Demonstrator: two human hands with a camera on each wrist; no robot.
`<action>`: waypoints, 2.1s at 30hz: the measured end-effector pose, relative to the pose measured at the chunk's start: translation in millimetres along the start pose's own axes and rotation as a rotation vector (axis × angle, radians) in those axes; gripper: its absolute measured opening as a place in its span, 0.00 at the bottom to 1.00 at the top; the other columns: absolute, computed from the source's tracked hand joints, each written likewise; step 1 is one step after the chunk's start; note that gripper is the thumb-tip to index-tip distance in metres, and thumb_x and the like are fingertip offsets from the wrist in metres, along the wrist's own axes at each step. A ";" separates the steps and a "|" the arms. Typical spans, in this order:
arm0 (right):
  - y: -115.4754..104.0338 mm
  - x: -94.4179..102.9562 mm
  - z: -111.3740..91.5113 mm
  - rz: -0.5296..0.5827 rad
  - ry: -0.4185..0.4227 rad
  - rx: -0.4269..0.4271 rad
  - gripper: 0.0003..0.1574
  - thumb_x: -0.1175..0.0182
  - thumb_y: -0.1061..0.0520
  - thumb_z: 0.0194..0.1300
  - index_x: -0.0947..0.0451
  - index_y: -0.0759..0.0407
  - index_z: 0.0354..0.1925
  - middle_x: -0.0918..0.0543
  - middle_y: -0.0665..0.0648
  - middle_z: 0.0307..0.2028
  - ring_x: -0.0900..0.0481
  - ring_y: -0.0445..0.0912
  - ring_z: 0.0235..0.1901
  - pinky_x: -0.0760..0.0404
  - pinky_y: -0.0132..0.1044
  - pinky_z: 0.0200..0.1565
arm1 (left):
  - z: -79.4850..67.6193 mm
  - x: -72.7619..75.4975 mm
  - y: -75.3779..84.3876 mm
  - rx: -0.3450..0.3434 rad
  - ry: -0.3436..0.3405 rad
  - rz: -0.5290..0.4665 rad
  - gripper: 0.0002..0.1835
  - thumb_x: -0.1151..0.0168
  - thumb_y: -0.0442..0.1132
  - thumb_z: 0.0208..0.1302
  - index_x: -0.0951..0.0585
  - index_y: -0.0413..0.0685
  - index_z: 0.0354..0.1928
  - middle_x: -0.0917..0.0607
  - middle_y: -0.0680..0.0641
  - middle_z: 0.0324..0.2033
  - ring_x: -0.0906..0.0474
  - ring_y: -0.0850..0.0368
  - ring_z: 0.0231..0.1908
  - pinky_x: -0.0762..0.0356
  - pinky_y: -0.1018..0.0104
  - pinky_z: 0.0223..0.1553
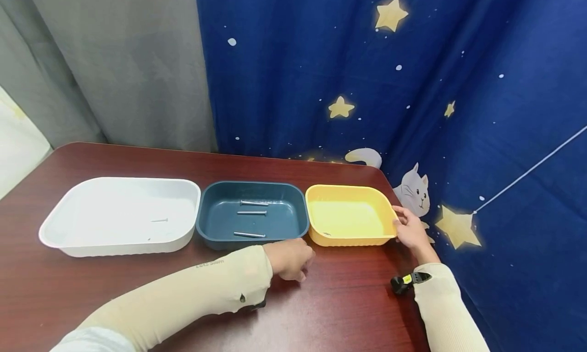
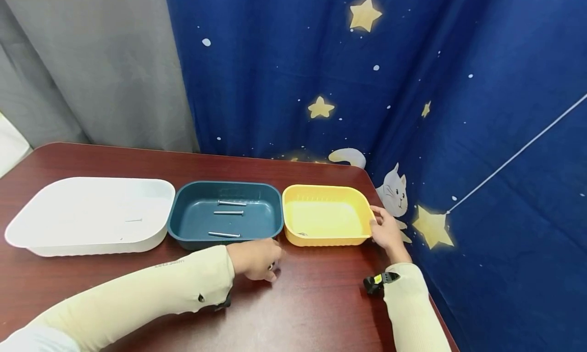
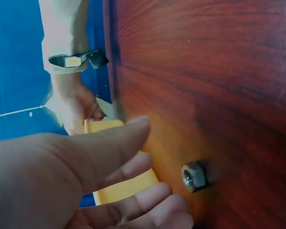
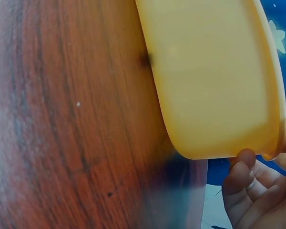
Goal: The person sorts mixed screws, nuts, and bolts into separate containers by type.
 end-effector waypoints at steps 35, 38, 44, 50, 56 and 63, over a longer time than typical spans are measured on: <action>-2.0 1.0 -0.9 0.043 0.003 0.022 0.28 0.57 0.61 0.76 0.43 0.63 0.71 0.28 0.74 0.57 0.24 0.48 0.30 0.23 0.37 0.28 | 15.1 -23.5 -7.4 0.042 -0.073 -1.002 0.05 0.48 0.24 0.68 0.22 0.31 0.39 0.19 0.42 0.30 0.21 0.58 0.28 0.19 0.67 0.38; -0.9 0.5 -0.9 0.039 0.004 0.019 0.28 0.57 0.60 0.76 0.43 0.63 0.71 0.27 0.73 0.57 0.24 0.49 0.30 0.22 0.37 0.28 | 20.5 -26.5 -5.9 0.048 -0.083 -1.322 0.09 0.54 0.21 0.70 0.26 0.21 0.46 0.22 0.35 0.37 0.22 0.54 0.32 0.19 0.62 0.43; 0.1 -0.6 -1.0 0.039 0.003 0.021 0.28 0.57 0.61 0.76 0.43 0.63 0.71 0.27 0.73 0.57 0.24 0.49 0.30 0.22 0.37 0.28 | 32.3 -19.1 -6.7 0.117 -0.015 -1.718 0.16 0.59 0.19 0.68 0.32 0.16 0.56 0.27 0.27 0.49 0.24 0.39 0.52 0.23 0.61 0.53; 0.3 -1.3 -0.7 0.047 0.001 0.023 0.28 0.57 0.61 0.76 0.43 0.63 0.71 0.27 0.73 0.57 0.24 0.49 0.30 0.23 0.37 0.27 | 42.6 -6.8 -14.0 0.219 0.149 -1.980 0.18 0.59 0.22 0.70 0.36 0.16 0.58 0.29 0.27 0.52 0.34 0.33 0.62 0.27 0.58 0.57; 1.2 -1.4 -0.7 0.046 0.001 0.019 0.28 0.57 0.61 0.76 0.43 0.63 0.71 0.28 0.73 0.57 0.24 0.49 0.30 0.23 0.37 0.27 | 53.9 0.0 -19.5 0.296 0.268 -2.220 0.22 0.62 0.28 0.72 0.43 0.17 0.62 0.40 0.23 0.63 0.41 0.32 0.66 0.36 0.52 0.64; 0.5 -3.0 -2.1 0.054 0.000 0.023 0.28 0.57 0.62 0.76 0.43 0.64 0.70 0.27 0.74 0.57 0.24 0.48 0.29 0.22 0.37 0.27 | 64.3 3.0 -22.2 0.360 0.330 -2.373 0.30 0.64 0.37 0.75 0.54 0.18 0.67 0.48 0.24 0.67 0.52 0.33 0.70 0.49 0.51 0.69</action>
Point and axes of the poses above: each hand's wrist, its own z-axis towards the middle knuckle, its own x-axis out of the back of the hand, y = z × x, the point moved 10 cm from there along z, towards the middle knuckle
